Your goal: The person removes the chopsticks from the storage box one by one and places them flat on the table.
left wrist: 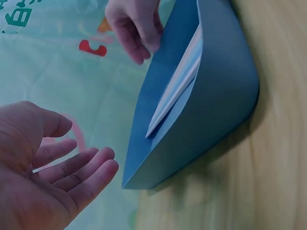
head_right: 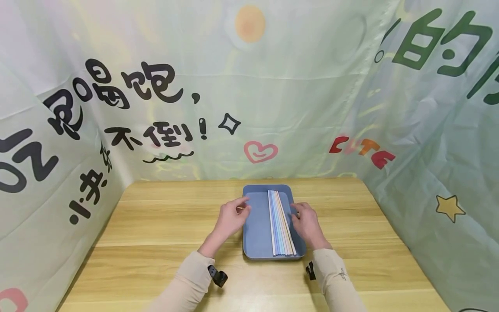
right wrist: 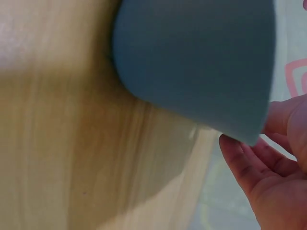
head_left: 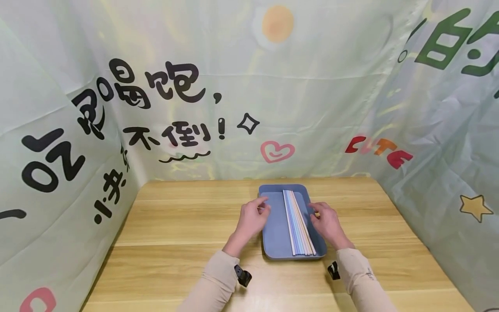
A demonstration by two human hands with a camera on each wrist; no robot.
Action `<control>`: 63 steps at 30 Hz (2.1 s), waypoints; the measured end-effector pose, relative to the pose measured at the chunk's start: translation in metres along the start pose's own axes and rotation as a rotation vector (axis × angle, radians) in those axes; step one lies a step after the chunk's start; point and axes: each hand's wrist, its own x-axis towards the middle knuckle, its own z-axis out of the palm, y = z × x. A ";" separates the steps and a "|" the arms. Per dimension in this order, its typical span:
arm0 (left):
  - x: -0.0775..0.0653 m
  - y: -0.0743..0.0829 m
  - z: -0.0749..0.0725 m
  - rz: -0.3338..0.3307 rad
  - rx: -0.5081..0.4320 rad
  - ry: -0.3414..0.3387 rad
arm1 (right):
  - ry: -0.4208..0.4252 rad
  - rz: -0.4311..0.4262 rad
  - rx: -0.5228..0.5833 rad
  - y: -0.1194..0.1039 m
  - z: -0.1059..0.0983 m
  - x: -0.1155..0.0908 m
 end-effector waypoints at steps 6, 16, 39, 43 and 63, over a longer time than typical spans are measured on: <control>0.000 0.000 0.019 0.007 -0.022 0.000 | 0.024 0.007 0.011 0.003 0.002 -0.002; 0.001 -0.003 0.044 -0.002 0.026 -0.032 | 0.093 -0.029 0.017 0.008 0.007 -0.004; -0.002 0.005 0.083 -0.303 0.031 0.026 | 0.079 -0.005 0.015 0.007 0.007 -0.004; -0.004 0.007 0.086 -0.364 -0.012 0.034 | 0.099 -0.028 0.005 0.007 0.007 -0.005; 0.000 0.001 0.099 -0.448 -0.143 0.069 | 0.102 -0.009 -0.001 0.008 0.006 -0.005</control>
